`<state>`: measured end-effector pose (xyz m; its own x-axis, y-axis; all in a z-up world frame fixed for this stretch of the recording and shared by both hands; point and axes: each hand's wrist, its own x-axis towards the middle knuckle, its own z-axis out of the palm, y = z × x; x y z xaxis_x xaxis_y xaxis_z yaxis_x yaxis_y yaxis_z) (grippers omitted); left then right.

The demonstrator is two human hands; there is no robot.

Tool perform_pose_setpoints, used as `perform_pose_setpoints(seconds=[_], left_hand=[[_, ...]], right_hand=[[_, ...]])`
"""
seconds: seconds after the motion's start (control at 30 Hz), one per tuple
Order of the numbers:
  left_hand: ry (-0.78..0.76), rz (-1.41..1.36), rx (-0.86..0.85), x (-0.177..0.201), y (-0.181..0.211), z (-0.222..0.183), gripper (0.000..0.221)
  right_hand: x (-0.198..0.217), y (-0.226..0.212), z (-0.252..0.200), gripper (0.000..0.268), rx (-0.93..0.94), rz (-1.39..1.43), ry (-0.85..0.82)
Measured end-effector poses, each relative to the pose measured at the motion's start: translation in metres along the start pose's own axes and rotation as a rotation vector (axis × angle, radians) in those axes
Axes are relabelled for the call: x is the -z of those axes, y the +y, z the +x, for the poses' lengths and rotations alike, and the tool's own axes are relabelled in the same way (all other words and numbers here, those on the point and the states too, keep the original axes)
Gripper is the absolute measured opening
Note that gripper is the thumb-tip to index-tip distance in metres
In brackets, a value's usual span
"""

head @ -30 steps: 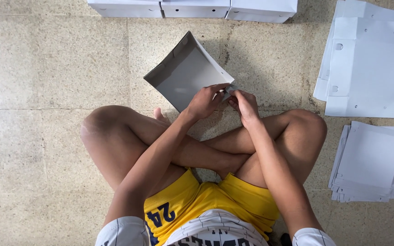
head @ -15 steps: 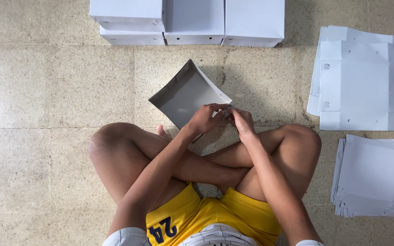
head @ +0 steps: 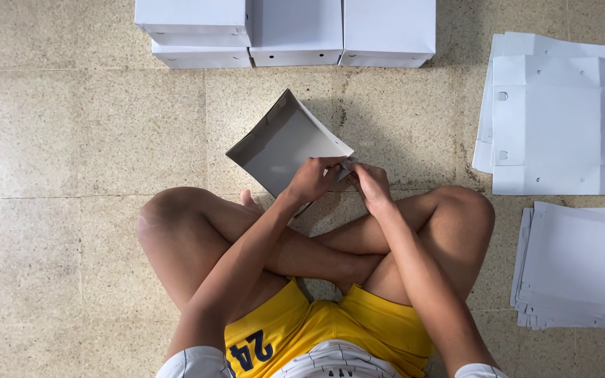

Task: Folding flat cardboard templates into assembled boxes while sitting on the floor.

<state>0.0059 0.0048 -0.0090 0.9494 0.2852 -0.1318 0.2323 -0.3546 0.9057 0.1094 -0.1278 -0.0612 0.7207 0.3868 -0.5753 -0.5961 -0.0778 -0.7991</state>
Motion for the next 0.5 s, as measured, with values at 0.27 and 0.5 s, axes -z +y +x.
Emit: perform_pose_setpoints(seconds=[0.27,0.5], left_hand=[[-0.051,-0.013,0.017,0.001,0.008,-0.003,0.036],[-0.024,0.015,0.015,0.000,-0.004,0.000,0.035]], right_hand=[[0.022,0.038,0.040,0.025,0.027,-0.127,0.064],[0.011,0.010,0.012,0.033,0.025,-0.079,0.014]])
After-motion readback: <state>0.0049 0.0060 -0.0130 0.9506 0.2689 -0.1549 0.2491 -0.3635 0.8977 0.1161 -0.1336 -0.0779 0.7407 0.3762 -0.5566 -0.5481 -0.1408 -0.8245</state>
